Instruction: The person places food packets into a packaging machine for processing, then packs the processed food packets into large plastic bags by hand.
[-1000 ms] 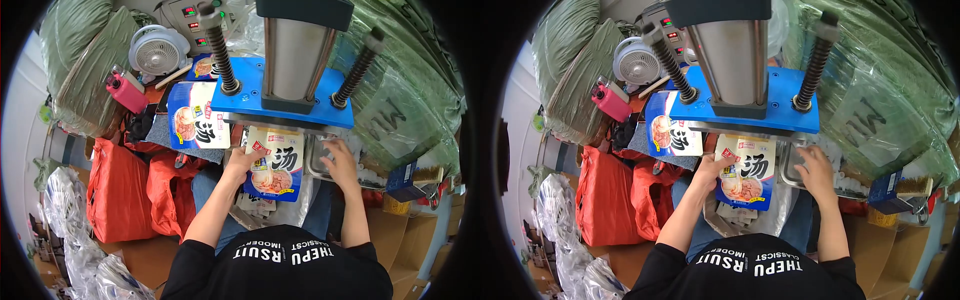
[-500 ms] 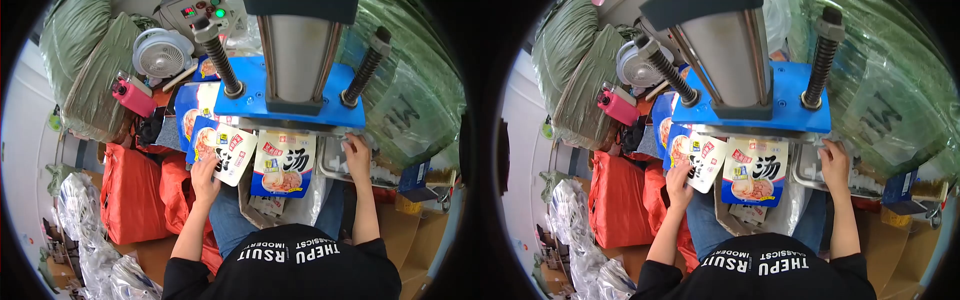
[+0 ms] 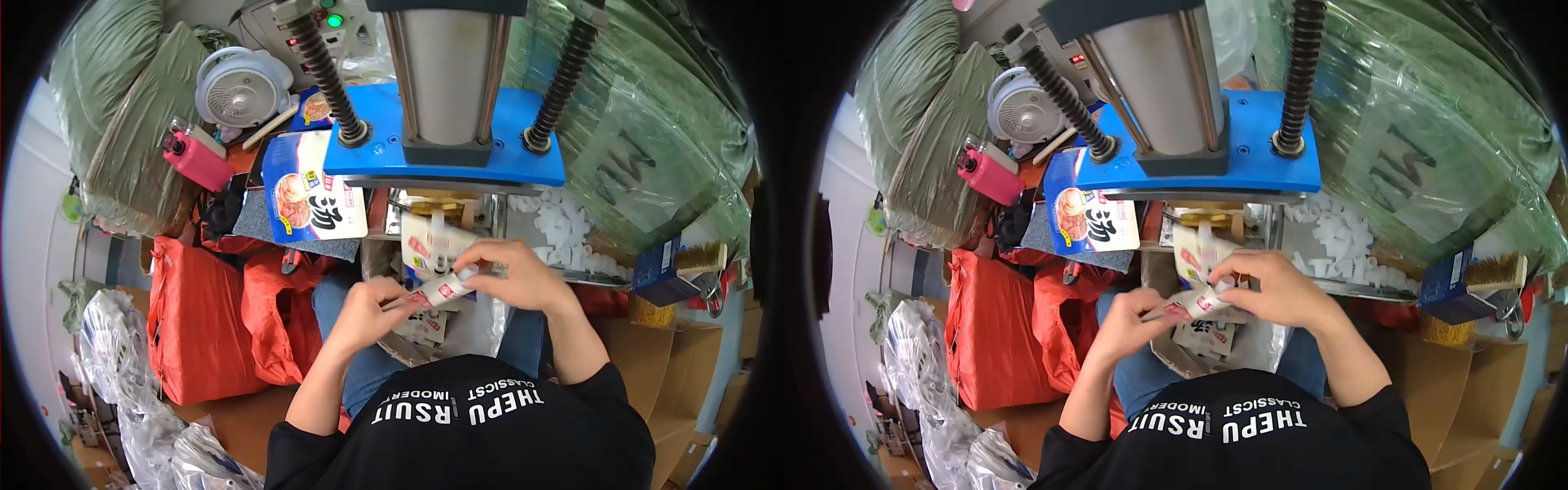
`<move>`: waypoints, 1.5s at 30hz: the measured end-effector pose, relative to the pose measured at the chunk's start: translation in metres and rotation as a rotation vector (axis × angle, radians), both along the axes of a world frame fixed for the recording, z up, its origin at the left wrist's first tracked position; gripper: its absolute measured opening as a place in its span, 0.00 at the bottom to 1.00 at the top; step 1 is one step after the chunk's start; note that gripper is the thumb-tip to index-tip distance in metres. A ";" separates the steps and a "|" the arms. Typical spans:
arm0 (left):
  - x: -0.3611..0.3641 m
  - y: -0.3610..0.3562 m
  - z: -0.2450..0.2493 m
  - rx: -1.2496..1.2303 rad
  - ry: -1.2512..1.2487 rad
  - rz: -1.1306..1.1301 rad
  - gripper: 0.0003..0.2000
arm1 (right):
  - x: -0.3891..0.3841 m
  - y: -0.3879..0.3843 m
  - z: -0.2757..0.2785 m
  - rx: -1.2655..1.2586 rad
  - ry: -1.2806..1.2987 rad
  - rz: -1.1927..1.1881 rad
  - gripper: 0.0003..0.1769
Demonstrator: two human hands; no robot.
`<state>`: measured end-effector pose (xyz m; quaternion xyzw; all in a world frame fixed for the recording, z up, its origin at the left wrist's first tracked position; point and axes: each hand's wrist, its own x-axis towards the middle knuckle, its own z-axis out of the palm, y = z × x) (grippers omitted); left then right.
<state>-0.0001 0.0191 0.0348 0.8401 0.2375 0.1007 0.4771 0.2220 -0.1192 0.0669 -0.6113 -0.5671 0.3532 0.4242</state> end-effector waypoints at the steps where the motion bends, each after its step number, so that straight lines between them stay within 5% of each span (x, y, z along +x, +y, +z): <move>1: -0.002 -0.004 -0.004 0.012 -0.006 0.011 0.09 | -0.002 0.000 -0.002 0.040 0.000 -0.014 0.16; 3: -0.006 -0.016 -0.016 -0.782 0.038 0.132 0.10 | -0.009 -0.006 -0.018 -0.008 0.204 -0.072 0.18; 6: 0.007 -0.015 -0.031 -0.883 -0.048 0.168 0.11 | -0.004 -0.010 -0.036 -0.104 0.532 -0.189 0.19; 9: 0.034 0.009 -0.044 -0.993 -0.147 0.312 0.12 | 0.019 -0.020 -0.031 -0.007 0.014 -0.460 0.19; 13: 0.067 0.030 -0.056 -0.989 -0.181 0.370 0.14 | 0.038 -0.039 -0.007 0.038 -0.255 -0.474 0.18; 15: 0.073 0.030 -0.061 -0.994 -0.253 0.368 0.13 | 0.049 -0.042 -0.038 -0.020 -0.406 -0.467 0.17; 17: 0.069 0.036 -0.065 -0.967 -0.225 0.382 0.14 | 0.049 -0.041 -0.074 -0.140 -0.698 -0.442 0.16; 20: 0.049 0.064 -0.055 -0.197 0.059 0.231 0.21 | 0.049 -0.033 -0.075 -0.098 -0.725 -0.445 0.15; 22: 0.031 0.077 -0.027 0.667 -0.291 0.534 0.29 | 0.049 -0.025 -0.069 -0.027 -0.811 -0.459 0.16; 23: 0.018 0.076 0.008 0.906 -0.236 0.600 0.33 | 0.048 -0.023 -0.067 -0.048 -0.808 -0.476 0.14; 25: -0.015 0.089 -0.040 0.704 0.037 0.365 0.33 | 0.051 -0.019 -0.075 0.054 -0.715 -0.508 0.13; 27: -0.038 0.067 -0.068 0.977 0.038 0.263 0.27 | 0.061 -0.020 -0.088 0.219 -0.530 -0.570 0.13; 29: -0.044 0.068 -0.077 0.865 -0.164 0.335 0.21 | 0.064 -0.024 -0.094 0.213 -0.513 -0.562 0.12; 35: -0.024 0.078 -0.049 0.702 -0.282 0.500 0.13 | 0.021 -0.022 -0.051 0.039 0.693 -0.656 0.08; 39: -0.005 0.026 -0.014 0.655 -0.162 0.301 0.14 | 0.008 -0.018 -0.040 -0.026 0.482 -0.365 0.09; 41: 0.003 0.012 0.000 0.598 -0.098 0.213 0.11 | 0.004 -0.005 -0.002 0.149 -0.124 -0.122 0.12; 43: 0.009 0.002 0.010 0.203 -0.134 0.053 0.08 | -0.003 -0.005 -0.001 0.129 -0.109 -0.105 0.12; 45: 0.004 -0.002 -0.001 0.121 -0.026 -0.005 0.06 | -0.007 0.000 -0.003 0.097 -0.085 -0.038 0.13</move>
